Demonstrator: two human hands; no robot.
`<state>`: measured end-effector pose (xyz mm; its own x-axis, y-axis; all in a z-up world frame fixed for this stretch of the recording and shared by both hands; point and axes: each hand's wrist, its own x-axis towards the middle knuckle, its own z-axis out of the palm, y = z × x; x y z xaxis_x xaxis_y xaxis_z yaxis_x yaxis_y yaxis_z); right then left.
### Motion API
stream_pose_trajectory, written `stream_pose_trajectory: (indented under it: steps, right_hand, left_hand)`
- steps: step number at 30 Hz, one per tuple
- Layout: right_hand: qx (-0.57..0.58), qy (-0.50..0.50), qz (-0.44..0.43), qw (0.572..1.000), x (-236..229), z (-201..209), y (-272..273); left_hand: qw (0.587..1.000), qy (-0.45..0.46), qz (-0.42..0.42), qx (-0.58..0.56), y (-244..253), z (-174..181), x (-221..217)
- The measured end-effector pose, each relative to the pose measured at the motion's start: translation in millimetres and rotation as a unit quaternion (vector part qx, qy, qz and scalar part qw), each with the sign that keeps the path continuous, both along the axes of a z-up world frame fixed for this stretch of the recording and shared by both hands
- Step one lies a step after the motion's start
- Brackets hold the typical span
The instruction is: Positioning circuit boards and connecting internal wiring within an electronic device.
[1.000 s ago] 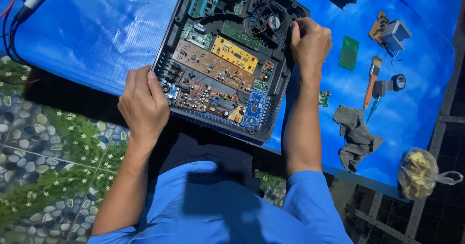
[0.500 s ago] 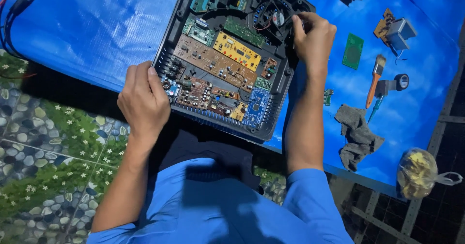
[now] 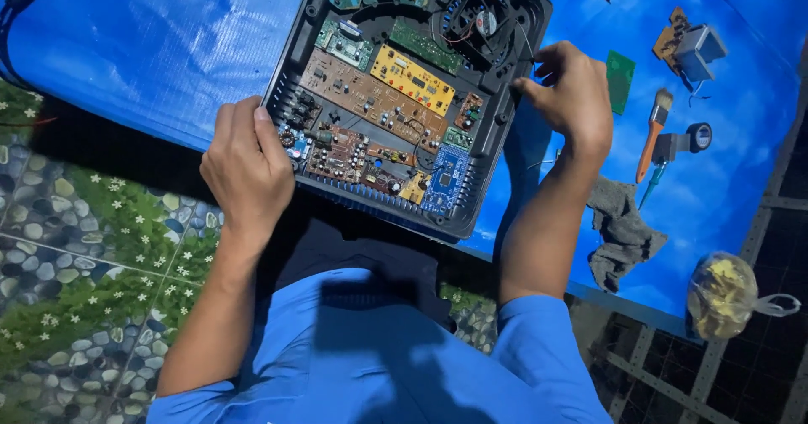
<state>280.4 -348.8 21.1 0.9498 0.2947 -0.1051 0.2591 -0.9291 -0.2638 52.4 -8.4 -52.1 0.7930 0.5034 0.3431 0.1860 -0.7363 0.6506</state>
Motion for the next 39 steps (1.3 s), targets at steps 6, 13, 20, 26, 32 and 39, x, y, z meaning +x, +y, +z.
stream_pose_trajectory:
  steps: [6,13,20,26,32,39]
  right_hand:
    - [0.033,-0.101,0.032,0.994,5,-17,-11]
    - [0.075,-0.054,0.028,0.995,-4,-10,-17]
    - [0.038,-0.011,0.034,0.999,-6,-18,-35]
    - [0.069,-0.035,0.054,0.996,-7,-21,-37]
    - [0.102,-0.064,0.056,0.991,-6,-24,-44]
    - [0.108,-0.070,0.051,0.990,-4,-29,-54]
  left_hand:
    - [1.000,0.003,0.001,-0.003,0,-1,-1]
    - [0.997,-0.024,0.024,0.071,-11,37,-7]
    - [0.984,0.061,-0.016,0.170,-40,59,-18]
    - [0.959,-0.100,-0.147,0.221,-76,72,21]
    - [0.936,-0.126,-0.174,0.279,-118,45,67]
    - [0.923,-0.137,-0.202,0.299,-151,9,109]
